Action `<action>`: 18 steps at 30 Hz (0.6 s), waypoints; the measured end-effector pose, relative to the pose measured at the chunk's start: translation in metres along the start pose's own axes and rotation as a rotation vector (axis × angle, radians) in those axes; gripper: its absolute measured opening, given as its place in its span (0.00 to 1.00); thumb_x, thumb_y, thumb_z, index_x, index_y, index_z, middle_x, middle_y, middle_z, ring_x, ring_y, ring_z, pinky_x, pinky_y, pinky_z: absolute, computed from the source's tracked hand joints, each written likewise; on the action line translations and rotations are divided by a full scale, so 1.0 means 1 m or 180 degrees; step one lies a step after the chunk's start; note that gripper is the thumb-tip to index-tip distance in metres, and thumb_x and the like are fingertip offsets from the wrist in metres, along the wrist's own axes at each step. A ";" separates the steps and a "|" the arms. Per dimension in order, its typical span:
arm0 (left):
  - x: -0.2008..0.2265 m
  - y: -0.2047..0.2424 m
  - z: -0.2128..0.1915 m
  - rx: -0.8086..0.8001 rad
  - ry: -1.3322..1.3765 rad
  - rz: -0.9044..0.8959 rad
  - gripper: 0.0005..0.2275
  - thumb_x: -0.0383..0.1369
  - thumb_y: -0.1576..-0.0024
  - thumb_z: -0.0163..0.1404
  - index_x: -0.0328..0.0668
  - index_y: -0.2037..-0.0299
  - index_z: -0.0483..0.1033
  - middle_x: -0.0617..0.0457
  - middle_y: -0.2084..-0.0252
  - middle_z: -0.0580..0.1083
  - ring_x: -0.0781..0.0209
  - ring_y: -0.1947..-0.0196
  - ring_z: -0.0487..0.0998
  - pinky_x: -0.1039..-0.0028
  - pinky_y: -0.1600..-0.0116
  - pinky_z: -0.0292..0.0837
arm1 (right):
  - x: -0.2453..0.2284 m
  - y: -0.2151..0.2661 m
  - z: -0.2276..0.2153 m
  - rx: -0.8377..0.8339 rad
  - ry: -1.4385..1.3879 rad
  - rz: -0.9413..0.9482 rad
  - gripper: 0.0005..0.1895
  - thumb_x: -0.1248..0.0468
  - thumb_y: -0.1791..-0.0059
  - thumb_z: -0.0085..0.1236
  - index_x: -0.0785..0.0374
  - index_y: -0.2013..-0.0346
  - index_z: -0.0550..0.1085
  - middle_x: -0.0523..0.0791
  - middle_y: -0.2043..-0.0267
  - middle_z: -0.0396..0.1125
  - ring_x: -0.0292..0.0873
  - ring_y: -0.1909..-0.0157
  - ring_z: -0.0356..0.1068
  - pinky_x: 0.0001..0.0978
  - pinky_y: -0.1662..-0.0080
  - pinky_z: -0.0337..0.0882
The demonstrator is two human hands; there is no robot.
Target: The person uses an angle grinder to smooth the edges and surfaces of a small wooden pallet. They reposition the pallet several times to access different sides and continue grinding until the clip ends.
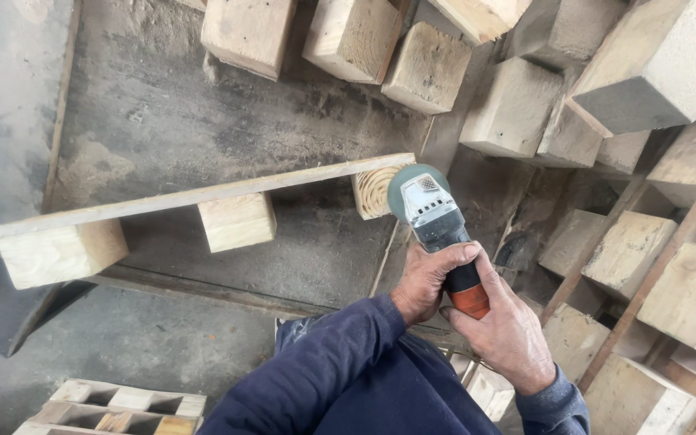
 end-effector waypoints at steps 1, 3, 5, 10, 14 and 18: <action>0.000 -0.001 0.000 -0.0031 0.0044 -0.0030 0.14 0.34 0.47 0.63 0.38 0.55 0.74 0.54 0.61 0.75 0.63 0.59 0.78 0.67 0.49 0.78 | -0.003 0.000 -0.002 0.0044 0.0005 -0.0109 0.58 0.54 0.63 0.69 0.47 0.24 0.48 0.54 0.46 0.71 0.57 0.50 0.77 0.45 0.51 0.76; 0.004 0.001 -0.004 0.0038 0.0133 0.0012 0.15 0.34 0.48 0.63 0.38 0.56 0.75 0.54 0.61 0.76 0.63 0.59 0.78 0.67 0.49 0.78 | -0.012 0.000 -0.004 0.0120 0.0011 -0.0368 0.59 0.56 0.65 0.68 0.49 0.22 0.49 0.55 0.45 0.70 0.58 0.50 0.76 0.46 0.52 0.75; 0.013 0.009 -0.013 0.0067 0.0188 0.0053 0.15 0.34 0.48 0.63 0.37 0.56 0.75 0.53 0.61 0.76 0.62 0.59 0.78 0.68 0.49 0.78 | -0.020 -0.003 0.001 -0.0023 0.0058 -0.0413 0.58 0.55 0.64 0.68 0.47 0.23 0.49 0.55 0.45 0.70 0.58 0.50 0.76 0.46 0.52 0.75; 0.020 -0.001 -0.015 0.0038 0.0187 0.0335 0.15 0.33 0.47 0.64 0.39 0.54 0.74 0.53 0.62 0.75 0.61 0.61 0.77 0.68 0.53 0.78 | -0.022 -0.008 0.000 0.0081 -0.0017 -0.0488 0.57 0.54 0.63 0.68 0.49 0.24 0.50 0.56 0.45 0.70 0.57 0.48 0.75 0.44 0.51 0.75; -0.008 -0.024 0.004 -0.0148 -0.0023 -0.0191 0.16 0.36 0.49 0.63 0.36 0.56 0.74 0.52 0.62 0.76 0.62 0.61 0.80 0.67 0.52 0.81 | -0.002 -0.005 -0.013 0.0292 -0.0110 -0.0174 0.56 0.54 0.63 0.67 0.52 0.24 0.49 0.57 0.47 0.71 0.57 0.48 0.76 0.44 0.49 0.74; -0.023 -0.028 0.013 -0.0211 0.0006 -0.0291 0.18 0.36 0.49 0.64 0.33 0.55 0.75 0.51 0.61 0.76 0.62 0.61 0.78 0.67 0.52 0.79 | 0.009 0.000 -0.018 0.0247 -0.0030 0.0145 0.56 0.54 0.63 0.67 0.53 0.24 0.49 0.56 0.49 0.73 0.56 0.49 0.77 0.44 0.49 0.74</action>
Point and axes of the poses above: each hand's wrist, its own y-axis away from the middle knuckle, its own z-axis out of the palm, x = y × z, the point moved 4 cm from there along -y, towards the middle knuckle
